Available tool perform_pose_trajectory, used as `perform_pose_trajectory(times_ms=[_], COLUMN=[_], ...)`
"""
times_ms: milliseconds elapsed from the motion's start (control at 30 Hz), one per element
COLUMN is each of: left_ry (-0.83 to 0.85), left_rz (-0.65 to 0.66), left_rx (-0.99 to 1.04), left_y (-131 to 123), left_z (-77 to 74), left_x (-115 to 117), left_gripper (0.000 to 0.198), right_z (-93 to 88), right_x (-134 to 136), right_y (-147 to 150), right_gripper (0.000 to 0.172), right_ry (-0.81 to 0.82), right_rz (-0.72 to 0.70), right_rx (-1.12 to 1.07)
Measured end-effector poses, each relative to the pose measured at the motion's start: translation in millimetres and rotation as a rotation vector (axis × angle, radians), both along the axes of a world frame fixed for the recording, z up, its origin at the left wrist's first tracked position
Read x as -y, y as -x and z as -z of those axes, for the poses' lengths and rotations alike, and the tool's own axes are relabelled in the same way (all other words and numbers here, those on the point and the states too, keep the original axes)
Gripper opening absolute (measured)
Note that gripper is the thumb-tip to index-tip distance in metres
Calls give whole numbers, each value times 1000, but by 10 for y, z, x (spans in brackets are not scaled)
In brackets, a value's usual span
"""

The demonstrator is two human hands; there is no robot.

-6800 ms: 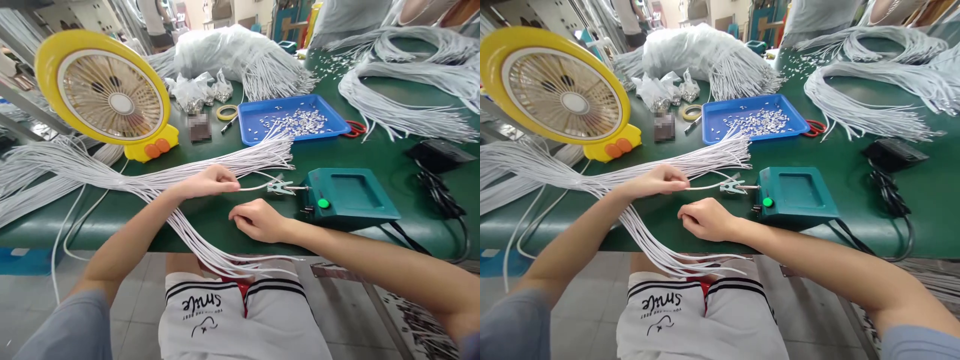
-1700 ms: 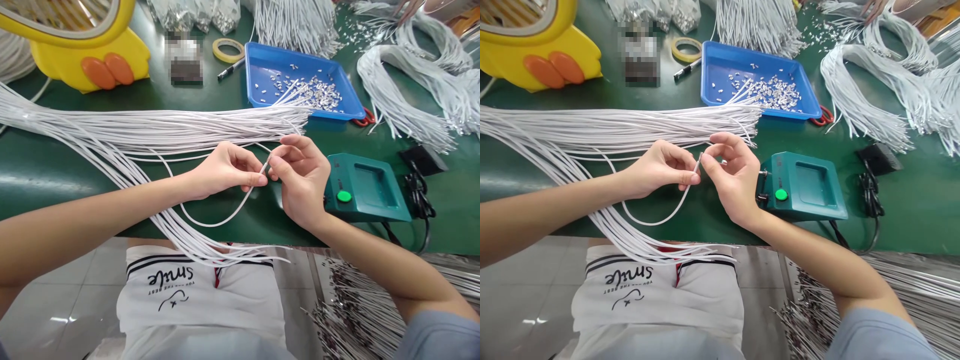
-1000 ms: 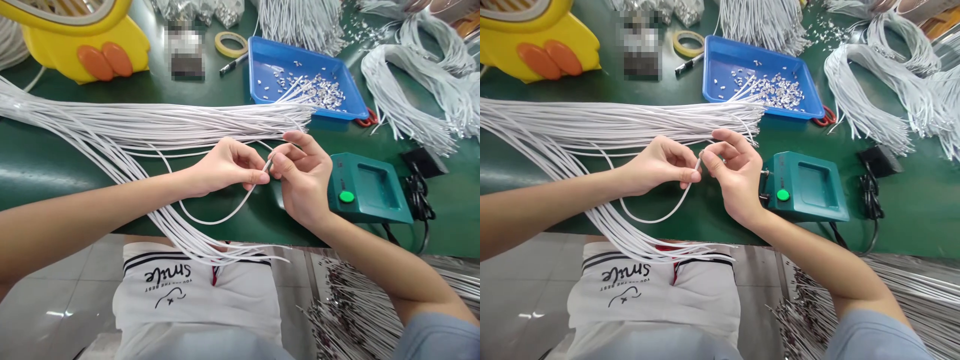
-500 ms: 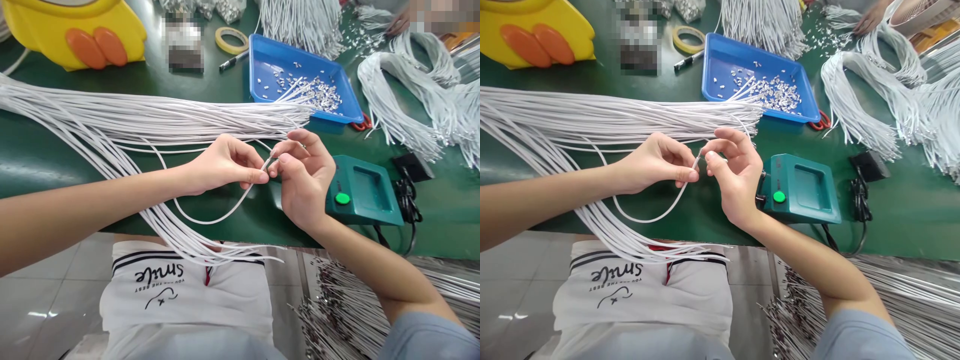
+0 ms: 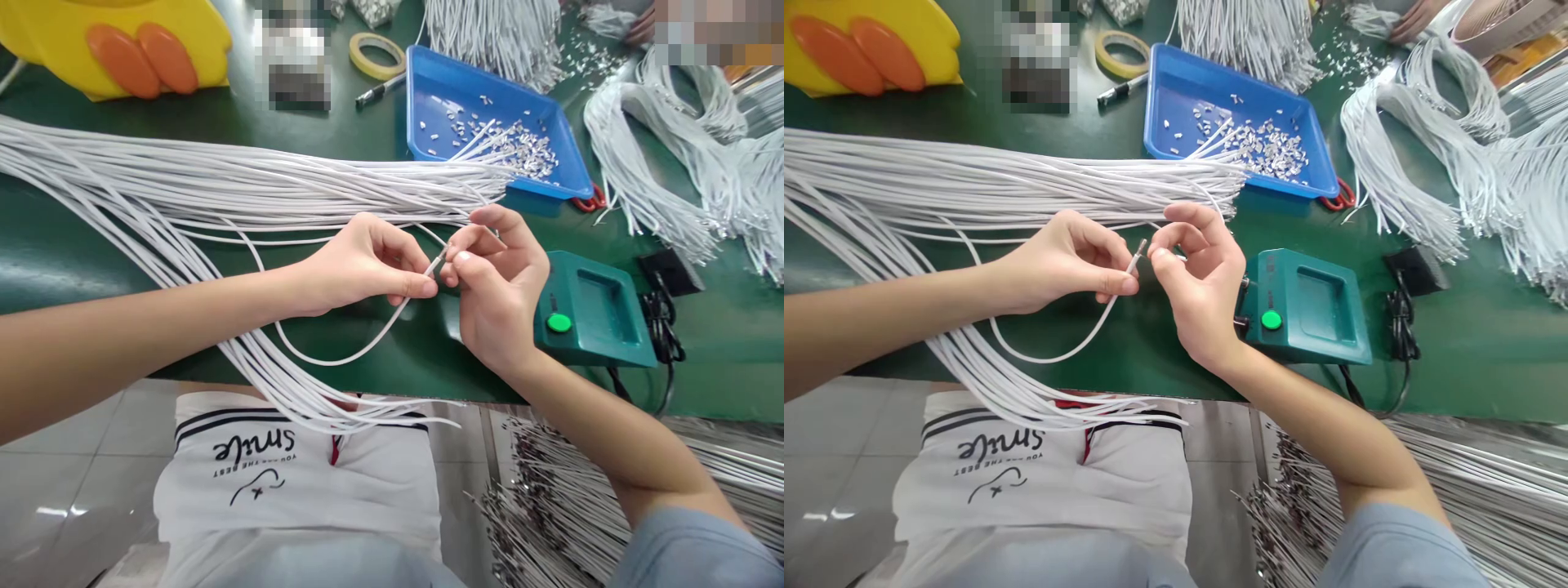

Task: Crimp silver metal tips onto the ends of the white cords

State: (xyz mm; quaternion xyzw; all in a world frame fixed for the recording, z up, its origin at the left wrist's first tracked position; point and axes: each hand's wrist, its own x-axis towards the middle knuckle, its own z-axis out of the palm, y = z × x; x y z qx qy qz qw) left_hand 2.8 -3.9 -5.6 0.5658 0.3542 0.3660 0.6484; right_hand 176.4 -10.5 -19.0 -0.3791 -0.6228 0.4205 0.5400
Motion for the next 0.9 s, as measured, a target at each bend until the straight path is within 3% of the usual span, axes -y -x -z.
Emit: perform_pose_trajectory(times_ms=[267,433,667,900], left_ry=[-4,-4,13,22], left_rz=[1,6,21,14], left_rx=[-14,8,14,-11], left_y=[6,7,6,1], left_z=[-6,-4,-2,-20], left_x=[-6,0,-5,0], left_gripper=[11,12,11,12], right_z=[-30,-43,-29,-35], right_x=[24,21,31,33], right_y=[24,40,18,22], right_gripper=[25,23,18,24], right_ry=[59,40,19,37], right_rz=[39,-12,10,8], right_rx=[-14,-79,26,-35])
